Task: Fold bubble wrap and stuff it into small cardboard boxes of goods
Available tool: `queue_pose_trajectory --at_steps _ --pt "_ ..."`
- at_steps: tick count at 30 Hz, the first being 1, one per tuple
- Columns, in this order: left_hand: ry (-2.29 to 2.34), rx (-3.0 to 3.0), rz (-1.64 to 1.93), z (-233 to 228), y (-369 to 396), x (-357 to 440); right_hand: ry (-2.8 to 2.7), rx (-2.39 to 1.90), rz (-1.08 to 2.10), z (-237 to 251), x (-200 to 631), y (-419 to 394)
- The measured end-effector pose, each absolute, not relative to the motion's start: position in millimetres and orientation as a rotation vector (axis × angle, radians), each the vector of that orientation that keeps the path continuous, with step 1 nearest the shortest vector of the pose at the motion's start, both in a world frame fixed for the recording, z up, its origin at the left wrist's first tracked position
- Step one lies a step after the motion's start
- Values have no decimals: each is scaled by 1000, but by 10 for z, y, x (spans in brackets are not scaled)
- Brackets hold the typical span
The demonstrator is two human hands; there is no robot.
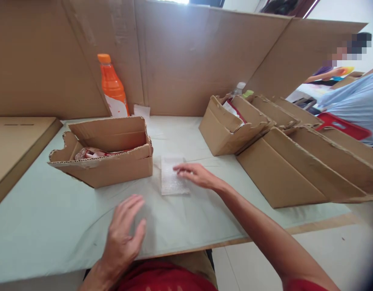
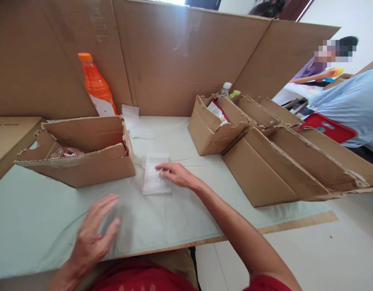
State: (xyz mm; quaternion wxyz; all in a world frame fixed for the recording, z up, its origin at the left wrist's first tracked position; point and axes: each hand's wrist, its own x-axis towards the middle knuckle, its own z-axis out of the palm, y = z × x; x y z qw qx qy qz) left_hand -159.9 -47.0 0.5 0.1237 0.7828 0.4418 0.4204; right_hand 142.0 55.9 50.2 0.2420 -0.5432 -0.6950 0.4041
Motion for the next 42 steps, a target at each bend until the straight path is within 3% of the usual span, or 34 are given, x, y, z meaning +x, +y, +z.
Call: queue_pose_trajectory --at_steps 3,9,12,19,32,42 --pt "1122 2489 864 -18 -332 -1297 -1636 -1565 789 368 1434 856" --pt "1083 2627 490 -63 131 -845 -2151 -1500 628 58 1445 908" --pt "1132 2685 417 -90 272 -830 -2142 -1588 523 -27 1453 973" --pt "1008 2594 669 -157 142 -1030 -2225 -1790 379 75 1504 1409" --pt "946 2408 943 -460 151 -930 -2389 -1613 112 36 693 2939" --pt "949 2334 1045 14 -4 -958 -2424 -1637 -139 534 1272 1829"
